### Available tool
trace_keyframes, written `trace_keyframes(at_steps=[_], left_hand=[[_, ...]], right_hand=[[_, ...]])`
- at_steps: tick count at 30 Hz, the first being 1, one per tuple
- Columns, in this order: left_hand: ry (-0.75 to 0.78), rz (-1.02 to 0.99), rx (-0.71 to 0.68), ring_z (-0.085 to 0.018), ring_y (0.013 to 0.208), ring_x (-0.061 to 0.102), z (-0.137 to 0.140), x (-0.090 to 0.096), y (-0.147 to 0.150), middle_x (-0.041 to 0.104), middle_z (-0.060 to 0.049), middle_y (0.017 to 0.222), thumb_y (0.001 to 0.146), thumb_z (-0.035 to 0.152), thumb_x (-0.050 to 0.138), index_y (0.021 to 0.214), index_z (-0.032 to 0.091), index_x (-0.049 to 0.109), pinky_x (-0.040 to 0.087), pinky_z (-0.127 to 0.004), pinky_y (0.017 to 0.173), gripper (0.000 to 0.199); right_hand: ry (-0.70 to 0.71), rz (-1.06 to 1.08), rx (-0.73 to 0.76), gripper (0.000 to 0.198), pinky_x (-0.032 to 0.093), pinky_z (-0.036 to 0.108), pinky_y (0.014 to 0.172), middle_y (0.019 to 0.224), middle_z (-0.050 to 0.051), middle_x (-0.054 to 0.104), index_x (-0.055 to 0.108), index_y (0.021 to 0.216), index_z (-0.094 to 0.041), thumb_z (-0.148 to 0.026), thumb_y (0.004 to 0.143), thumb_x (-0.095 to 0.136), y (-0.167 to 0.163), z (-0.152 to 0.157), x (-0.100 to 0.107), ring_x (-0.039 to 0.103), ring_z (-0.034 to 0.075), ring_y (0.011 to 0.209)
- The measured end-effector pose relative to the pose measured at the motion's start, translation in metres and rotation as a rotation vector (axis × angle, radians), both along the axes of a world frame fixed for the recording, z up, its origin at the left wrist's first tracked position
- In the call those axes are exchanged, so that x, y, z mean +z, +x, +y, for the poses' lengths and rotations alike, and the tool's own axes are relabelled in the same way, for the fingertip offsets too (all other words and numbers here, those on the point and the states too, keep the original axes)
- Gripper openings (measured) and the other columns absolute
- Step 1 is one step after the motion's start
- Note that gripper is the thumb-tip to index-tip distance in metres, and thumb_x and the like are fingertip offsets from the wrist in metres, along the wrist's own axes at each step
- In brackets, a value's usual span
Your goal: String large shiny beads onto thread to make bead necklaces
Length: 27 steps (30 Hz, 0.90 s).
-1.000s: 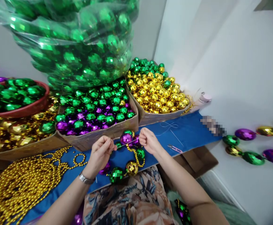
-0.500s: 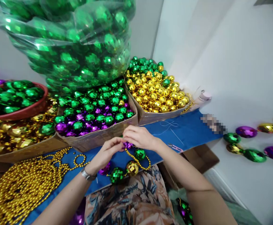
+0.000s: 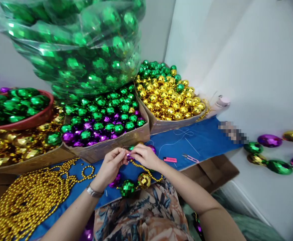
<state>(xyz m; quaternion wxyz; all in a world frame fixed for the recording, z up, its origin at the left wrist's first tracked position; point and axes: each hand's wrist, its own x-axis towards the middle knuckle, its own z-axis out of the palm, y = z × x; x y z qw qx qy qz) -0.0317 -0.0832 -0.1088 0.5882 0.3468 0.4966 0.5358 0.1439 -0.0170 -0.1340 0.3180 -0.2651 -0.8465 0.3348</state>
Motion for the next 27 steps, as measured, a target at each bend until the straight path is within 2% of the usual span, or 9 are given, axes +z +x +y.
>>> trace_keyframes(at_steps=[3, 7, 9, 11, 14, 16, 23, 25, 27], left_hand=[[-0.003, 0.022, 0.017, -0.009, 0.057, 0.05, 0.0, 0.0, 0.0, 0.055, 0.001, 0.063, 0.076, 0.04, 0.072, 0.083, 0.015, 0.068, 0.04, -0.021, 0.056, 0.026], [0.003, 0.057, 0.017, -0.01, 0.056, 0.05, -0.001, -0.001, -0.001, 0.056, 0.001, 0.064, 0.078, 0.042, 0.07, 0.086, 0.017, 0.067, 0.039, -0.022, 0.056, 0.027], [0.038, 0.118, -0.012, -0.01, 0.056, 0.048, -0.002, -0.001, -0.001, 0.056, 0.001, 0.063, 0.081, 0.041, 0.067, 0.085, 0.017, 0.066, 0.039, -0.022, 0.057, 0.025], [0.079, 0.204, -0.055, -0.01, 0.056, 0.047, -0.005, -0.001, 0.0, 0.055, 0.001, 0.061, 0.083, 0.04, 0.065, 0.08, 0.017, 0.065, 0.037, -0.022, 0.057, 0.023], [0.107, 0.279, -0.098, -0.011, 0.058, 0.047, -0.012, -0.004, 0.001, 0.054, 0.001, 0.059, 0.085, 0.038, 0.064, 0.077, 0.017, 0.064, 0.037, -0.023, 0.057, 0.023], [0.1, 0.259, -0.076, -0.011, 0.059, 0.048, -0.016, -0.007, 0.0, 0.055, 0.001, 0.062, 0.085, 0.038, 0.063, 0.08, 0.017, 0.066, 0.038, -0.022, 0.058, 0.022], [0.057, 0.187, 0.039, -0.011, 0.059, 0.051, -0.017, -0.01, -0.006, 0.058, 0.0, 0.066, 0.083, 0.039, 0.065, 0.088, 0.017, 0.068, 0.041, -0.023, 0.059, 0.022], [0.091, 0.303, 0.026, -0.013, 0.061, 0.053, -0.015, -0.007, -0.008, 0.06, -0.001, 0.068, 0.084, 0.039, 0.064, 0.087, 0.018, 0.069, 0.042, -0.024, 0.061, 0.022], [0.16, 0.488, 0.069, -0.016, 0.072, 0.056, -0.015, -0.004, -0.011, 0.064, -0.004, 0.078, 0.082, 0.038, 0.066, 0.084, 0.019, 0.07, 0.044, -0.025, 0.067, 0.02]], right_hand=[[-0.322, 0.065, 0.013, 0.024, 0.05, 0.025, 0.066, 0.075, 0.002, 0.064, 0.068, 0.093, -0.017, -0.035, 0.094, 0.052, 0.0, -0.004, -0.007, 0.062, 0.013, 0.067], [-0.741, 0.166, 0.086, 0.032, 0.051, 0.023, 0.056, 0.076, 0.001, 0.065, 0.061, 0.114, -0.017, -0.038, 0.092, 0.052, -0.004, -0.012, -0.016, 0.063, 0.012, 0.059], [-0.687, 0.155, 0.085, 0.03, 0.05, 0.022, 0.055, 0.073, -0.001, 0.064, 0.06, 0.116, -0.019, -0.033, 0.09, 0.055, -0.012, -0.016, -0.02, 0.062, 0.012, 0.058], [-0.464, 0.109, 0.052, 0.022, 0.05, 0.024, 0.062, 0.072, -0.001, 0.065, 0.063, 0.109, -0.02, -0.025, 0.09, 0.055, -0.022, -0.019, -0.021, 0.062, 0.013, 0.062], [-0.142, 0.083, -0.068, 0.018, 0.049, 0.028, 0.079, 0.089, 0.004, 0.07, 0.066, 0.101, -0.02, -0.016, 0.09, 0.051, -0.035, -0.023, -0.021, 0.064, 0.016, 0.083], [-0.068, 0.11, -0.15, 0.021, 0.048, 0.028, 0.082, 0.098, 0.006, 0.069, 0.066, 0.103, -0.02, -0.016, 0.093, 0.048, -0.036, -0.026, -0.021, 0.063, 0.017, 0.091], [0.008, 0.139, -0.101, 0.022, 0.046, 0.026, 0.075, 0.087, 0.006, 0.064, 0.07, 0.089, -0.018, -0.034, 0.093, 0.056, -0.008, -0.023, -0.012, 0.06, 0.015, 0.082], [-0.065, 0.138, -0.063, 0.022, 0.046, 0.028, 0.075, 0.083, 0.005, 0.062, 0.069, 0.086, -0.019, -0.034, 0.093, 0.055, -0.002, -0.019, -0.006, 0.059, 0.015, 0.08], [-0.291, 0.236, -0.055, 0.022, 0.046, 0.028, 0.073, 0.079, 0.003, 0.06, 0.066, 0.082, -0.019, -0.037, 0.091, 0.057, 0.001, -0.016, -0.003, 0.058, 0.015, 0.077]])
